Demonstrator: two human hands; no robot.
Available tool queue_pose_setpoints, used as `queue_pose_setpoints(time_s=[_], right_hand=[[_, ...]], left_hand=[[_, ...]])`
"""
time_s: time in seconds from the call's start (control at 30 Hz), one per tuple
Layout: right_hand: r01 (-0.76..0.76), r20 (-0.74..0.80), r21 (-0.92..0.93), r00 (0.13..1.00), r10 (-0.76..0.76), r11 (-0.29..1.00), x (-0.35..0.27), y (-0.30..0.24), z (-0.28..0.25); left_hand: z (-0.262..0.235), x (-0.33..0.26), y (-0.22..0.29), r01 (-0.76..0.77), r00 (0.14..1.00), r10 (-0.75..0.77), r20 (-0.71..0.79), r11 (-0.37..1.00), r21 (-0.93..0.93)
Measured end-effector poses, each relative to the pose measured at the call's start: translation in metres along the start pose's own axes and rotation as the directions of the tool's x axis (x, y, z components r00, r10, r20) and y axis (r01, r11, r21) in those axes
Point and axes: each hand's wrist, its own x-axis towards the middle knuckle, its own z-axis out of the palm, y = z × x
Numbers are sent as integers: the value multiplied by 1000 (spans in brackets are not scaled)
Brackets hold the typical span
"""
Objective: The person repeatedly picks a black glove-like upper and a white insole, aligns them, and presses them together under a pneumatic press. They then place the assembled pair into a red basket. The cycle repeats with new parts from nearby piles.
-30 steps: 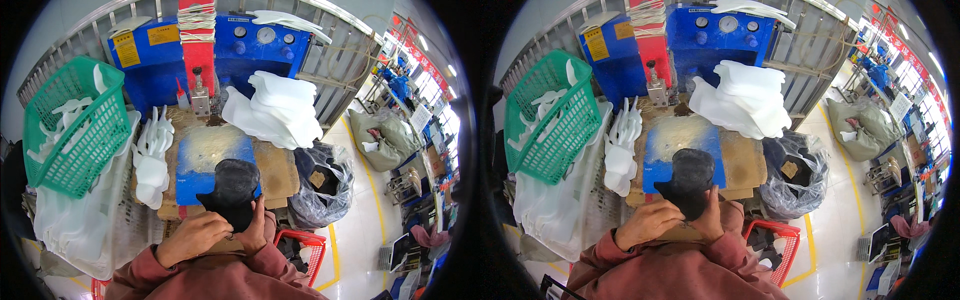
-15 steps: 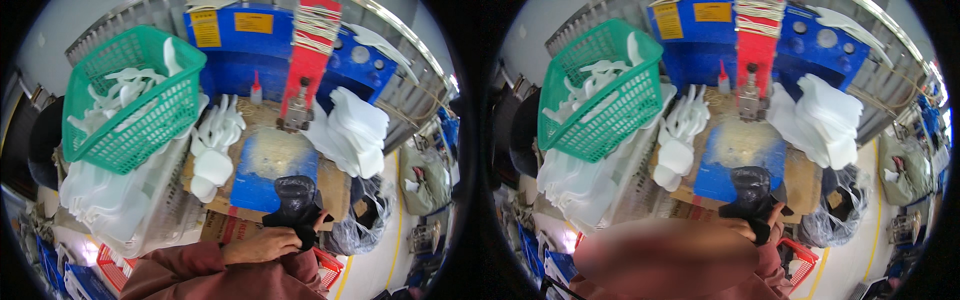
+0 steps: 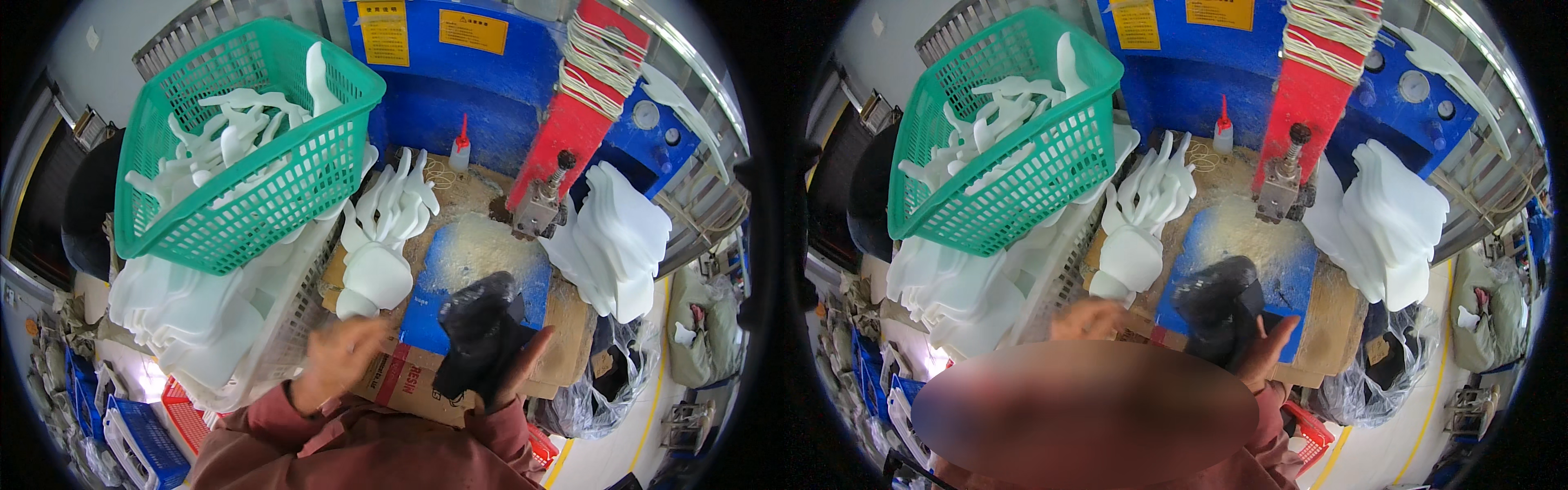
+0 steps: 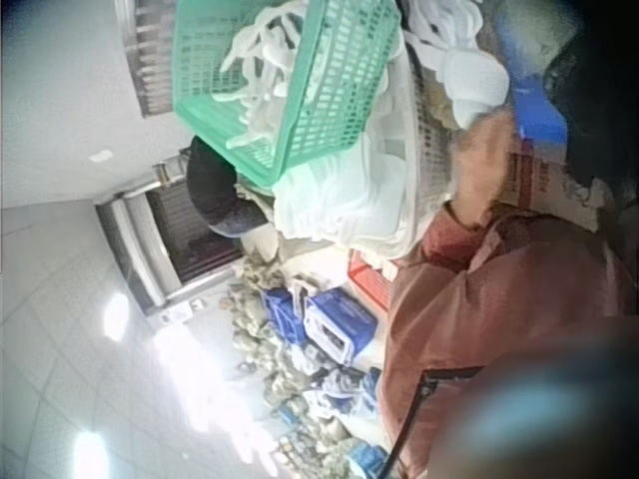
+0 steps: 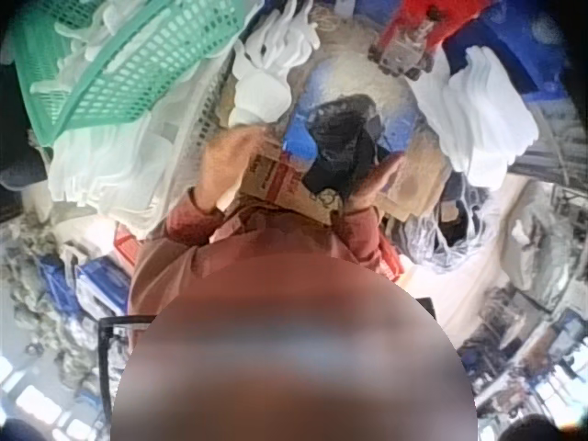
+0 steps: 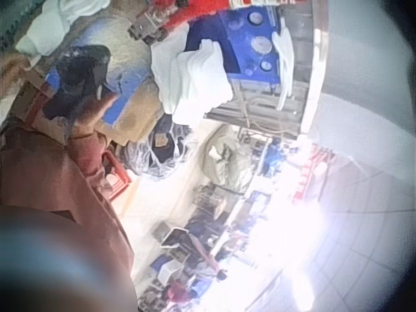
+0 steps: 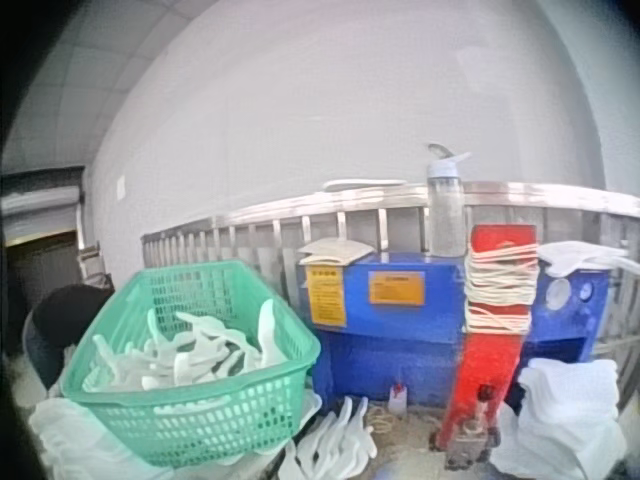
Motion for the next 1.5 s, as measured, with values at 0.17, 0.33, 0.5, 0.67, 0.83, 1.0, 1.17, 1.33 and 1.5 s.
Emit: queue_pose_setpoints(time_s=[0.17, 0.33, 0.5, 0.67, 0.83, 1.0, 1.17, 1.33, 1.5], right_hand=[[-233, 266, 118, 944, 195, 965, 37, 36, 48], [-231, 235, -140, 937, 259, 963, 104, 90, 57], [646, 646, -753, 762, 48, -126, 125, 108, 41], [672, 812, -311, 555, 179, -672, 125, 103, 55], [723, 797, -394, 576, 181, -567, 119, 101, 72], [702, 783, -407, 598, 173, -584, 119, 103, 72], [620, 626, -728, 775, 84, -292, 119, 107, 60], [648, 666, -684, 742, 73, -335, 129, 115, 43], [472, 463, -872, 881, -95, 132, 130, 121, 24]], left_hand=[[-15, 19, -67, 252, 951, -274, -139, 954, -161], [4, 15, -109, 361, 922, -384, 53, 799, -480], [6, 8, -133, 417, 897, -428, 113, 730, -542], [8, 7, -140, 456, 874, -460, 154, 672, -583], [8, 13, -146, 322, 941, -327, 91, 774, -545], [8, 18, -151, 344, 937, -317, 149, 757, -556], [3, 22, -141, 404, 911, -362, 198, 684, -607], [-5, 4, -108, 232, 963, -263, 63, 682, -694], [42, -63, -84, -287, 952, 287, 109, 958, -13]])
